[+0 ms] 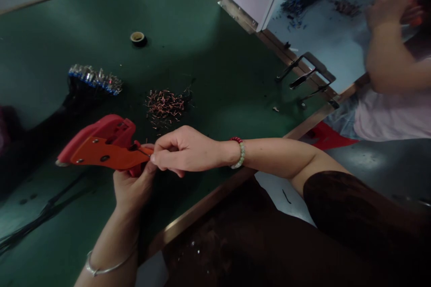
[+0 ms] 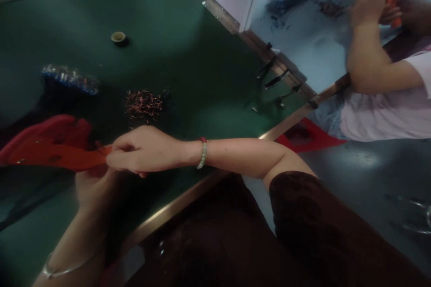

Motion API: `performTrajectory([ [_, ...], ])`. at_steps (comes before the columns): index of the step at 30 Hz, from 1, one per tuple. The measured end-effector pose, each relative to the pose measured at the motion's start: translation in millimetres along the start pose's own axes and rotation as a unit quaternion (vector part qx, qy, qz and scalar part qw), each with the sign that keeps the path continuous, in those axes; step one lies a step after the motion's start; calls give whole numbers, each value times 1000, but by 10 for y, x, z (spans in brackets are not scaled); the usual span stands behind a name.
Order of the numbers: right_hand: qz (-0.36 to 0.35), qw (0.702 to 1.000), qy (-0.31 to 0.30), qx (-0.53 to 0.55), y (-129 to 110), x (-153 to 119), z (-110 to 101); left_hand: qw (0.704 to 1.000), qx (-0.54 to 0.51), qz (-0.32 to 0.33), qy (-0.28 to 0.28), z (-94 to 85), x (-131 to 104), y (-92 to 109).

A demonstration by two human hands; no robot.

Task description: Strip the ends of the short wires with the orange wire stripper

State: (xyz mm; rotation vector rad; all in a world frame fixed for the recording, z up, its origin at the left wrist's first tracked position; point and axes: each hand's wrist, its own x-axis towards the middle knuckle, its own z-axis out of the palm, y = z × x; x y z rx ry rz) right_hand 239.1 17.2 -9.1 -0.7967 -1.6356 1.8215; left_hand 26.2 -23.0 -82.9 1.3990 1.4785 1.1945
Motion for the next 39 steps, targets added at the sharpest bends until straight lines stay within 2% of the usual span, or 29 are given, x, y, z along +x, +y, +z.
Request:
performTrajectory([
  [15, 0, 1000, -3, 3, 5, -1, 9, 1000, 25, 6, 7, -8, 12, 18],
  [23, 0, 1000, 2, 3, 10, 3, 10, 999, 33, -16, 15, -15, -5, 27],
  [31, -27, 1000, 4, -1, 10, -9, 9, 999, 37, 0, 11, 4, -6, 68],
  [39, 7, 1000, -3, 24, 6, 12, 8, 999, 23, -14, 23, -9, 0, 53],
])
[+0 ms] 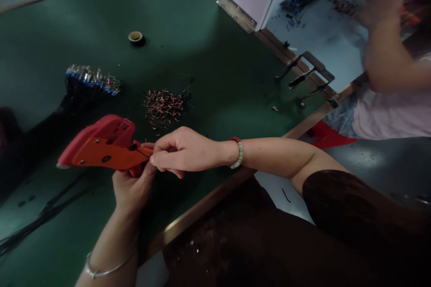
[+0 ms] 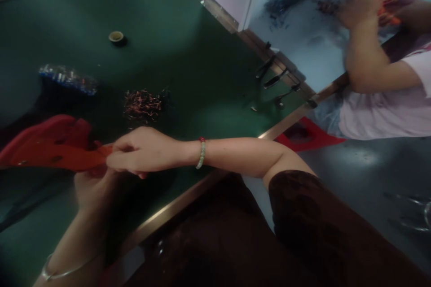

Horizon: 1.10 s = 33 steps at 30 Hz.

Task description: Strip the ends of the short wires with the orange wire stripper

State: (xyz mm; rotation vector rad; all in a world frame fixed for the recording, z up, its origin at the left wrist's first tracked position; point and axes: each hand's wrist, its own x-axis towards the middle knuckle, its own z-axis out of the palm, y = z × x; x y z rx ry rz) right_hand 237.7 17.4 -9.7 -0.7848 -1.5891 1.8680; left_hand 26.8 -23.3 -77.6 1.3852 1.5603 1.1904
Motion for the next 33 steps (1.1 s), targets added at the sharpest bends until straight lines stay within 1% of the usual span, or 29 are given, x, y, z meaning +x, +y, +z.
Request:
performTrajectory([
  [6, 9, 1000, -4, 22, -35, 13, -8, 1000, 15, 5, 6, -6, -14, -50],
  [10, 8, 1000, -6, 25, -30, 10, -6, 999, 26, 27, -7, 14, -18, 3],
  [14, 12, 1000, -7, 23, -22, 5, -5, 997, 51, 52, -8, 35, -7, 84],
  [18, 10, 1000, -10, 21, -18, 4, 1, 996, 58, 61, -9, 26, -1, 51],
  [23, 15, 1000, -8, 19, -31, 7, 3, 998, 53, 46, 5, 9, -4, -48],
  [29, 8, 1000, -7, 20, -36, 7, 3, 997, 56, 47, 7, 31, -16, 31],
  [33, 5, 1000, -5, 17, -29, 3, 6, 994, 95, 40, 38, 38, -27, 61],
])
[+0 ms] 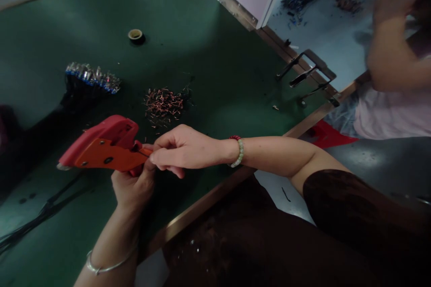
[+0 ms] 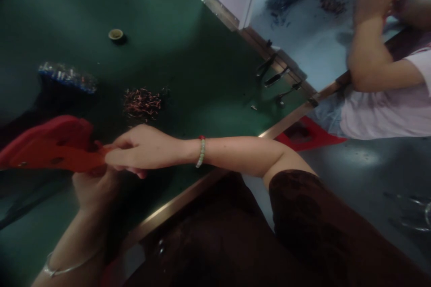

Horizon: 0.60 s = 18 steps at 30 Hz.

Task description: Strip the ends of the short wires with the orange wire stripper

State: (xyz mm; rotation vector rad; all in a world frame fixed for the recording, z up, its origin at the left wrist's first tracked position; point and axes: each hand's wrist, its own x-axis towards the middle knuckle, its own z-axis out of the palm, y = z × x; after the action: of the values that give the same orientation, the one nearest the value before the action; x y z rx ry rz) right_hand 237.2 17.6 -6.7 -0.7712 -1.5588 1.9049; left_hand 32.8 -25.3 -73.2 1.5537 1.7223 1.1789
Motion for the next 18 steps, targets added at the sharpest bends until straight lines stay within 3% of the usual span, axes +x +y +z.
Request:
performTrajectory([
  [6, -3, 1000, 0, 0, -5, -6, 5, 1000, 28, 2, 3, 8, -13, 15],
  [18, -14, 1000, -11, -8, 8, -16, -4, 997, 44, -15, 61, 52, -18, 90],
])
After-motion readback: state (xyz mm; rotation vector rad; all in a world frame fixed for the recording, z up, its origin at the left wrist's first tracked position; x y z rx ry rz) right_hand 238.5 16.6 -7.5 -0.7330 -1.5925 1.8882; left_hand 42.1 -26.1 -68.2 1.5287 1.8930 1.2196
